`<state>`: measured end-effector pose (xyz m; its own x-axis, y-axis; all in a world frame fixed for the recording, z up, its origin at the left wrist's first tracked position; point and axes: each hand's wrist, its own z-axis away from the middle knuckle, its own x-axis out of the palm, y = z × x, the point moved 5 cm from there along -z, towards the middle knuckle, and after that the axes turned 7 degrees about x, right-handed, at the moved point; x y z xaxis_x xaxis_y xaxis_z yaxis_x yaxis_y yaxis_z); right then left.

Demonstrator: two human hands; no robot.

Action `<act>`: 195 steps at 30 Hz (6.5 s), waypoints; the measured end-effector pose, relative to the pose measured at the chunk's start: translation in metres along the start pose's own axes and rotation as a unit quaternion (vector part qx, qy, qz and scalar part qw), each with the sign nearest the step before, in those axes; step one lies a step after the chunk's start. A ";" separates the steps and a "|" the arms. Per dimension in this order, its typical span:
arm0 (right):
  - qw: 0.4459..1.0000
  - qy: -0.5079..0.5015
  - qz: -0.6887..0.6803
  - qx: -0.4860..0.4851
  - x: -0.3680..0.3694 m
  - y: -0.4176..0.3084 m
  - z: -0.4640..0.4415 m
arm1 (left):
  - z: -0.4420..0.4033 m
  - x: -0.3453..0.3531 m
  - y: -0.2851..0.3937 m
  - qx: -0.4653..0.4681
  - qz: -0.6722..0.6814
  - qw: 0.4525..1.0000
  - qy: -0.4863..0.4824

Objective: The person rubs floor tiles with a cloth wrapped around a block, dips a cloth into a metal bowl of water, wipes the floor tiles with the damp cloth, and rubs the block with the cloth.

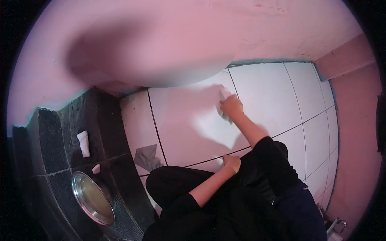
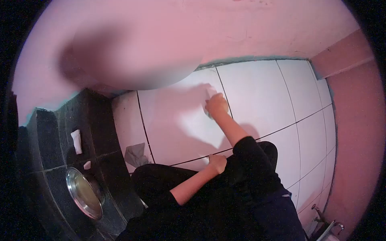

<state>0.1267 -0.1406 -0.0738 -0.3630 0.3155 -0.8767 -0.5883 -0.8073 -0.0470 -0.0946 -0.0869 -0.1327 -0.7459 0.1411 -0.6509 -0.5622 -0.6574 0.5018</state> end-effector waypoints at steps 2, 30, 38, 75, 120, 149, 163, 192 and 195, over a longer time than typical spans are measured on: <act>0.999 0.032 0.029 -0.027 -0.004 -0.019 -0.029 | -0.001 0.004 0.001 -0.016 -0.019 1.000 0.012; 1.000 -0.012 -0.026 -0.007 0.038 0.019 0.086 | -0.008 0.012 -0.001 -0.018 0.000 0.999 0.042; 0.998 0.007 0.039 -0.043 0.008 -0.053 0.010 | -0.004 -0.001 0.011 -0.037 -0.046 0.995 -0.081; 0.997 0.012 0.047 -0.057 0.009 -0.058 0.005 | -0.015 0.022 0.005 -0.080 -0.044 0.995 -0.040; 0.995 0.030 0.062 -0.074 -0.014 -0.098 -0.033 | -0.010 0.015 0.001 0.004 -0.024 0.999 0.026; 0.994 0.003 0.091 -0.061 0.000 -0.027 0.013 | -0.009 0.012 0.009 -0.058 -0.061 0.995 -0.059; 0.993 -0.030 0.082 -0.075 0.030 0.043 0.087 | 0.009 0.009 0.006 -0.002 -0.066 0.996 0.056; 0.995 0.009 0.049 -0.092 0.024 0.003 0.038 | 0.011 0.008 0.006 -0.013 -0.071 0.996 0.054; 0.993 0.050 0.020 -0.104 0.036 0.028 0.091 | 0.027 0.013 0.009 -0.109 -0.037 0.977 0.177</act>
<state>0.0314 -0.1067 -0.0632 -0.3034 0.2383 -0.9226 -0.4091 -0.9070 -0.0998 -0.1191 -0.0705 -0.1213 -0.5138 -0.0463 -0.8566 -0.4907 -0.8032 0.3378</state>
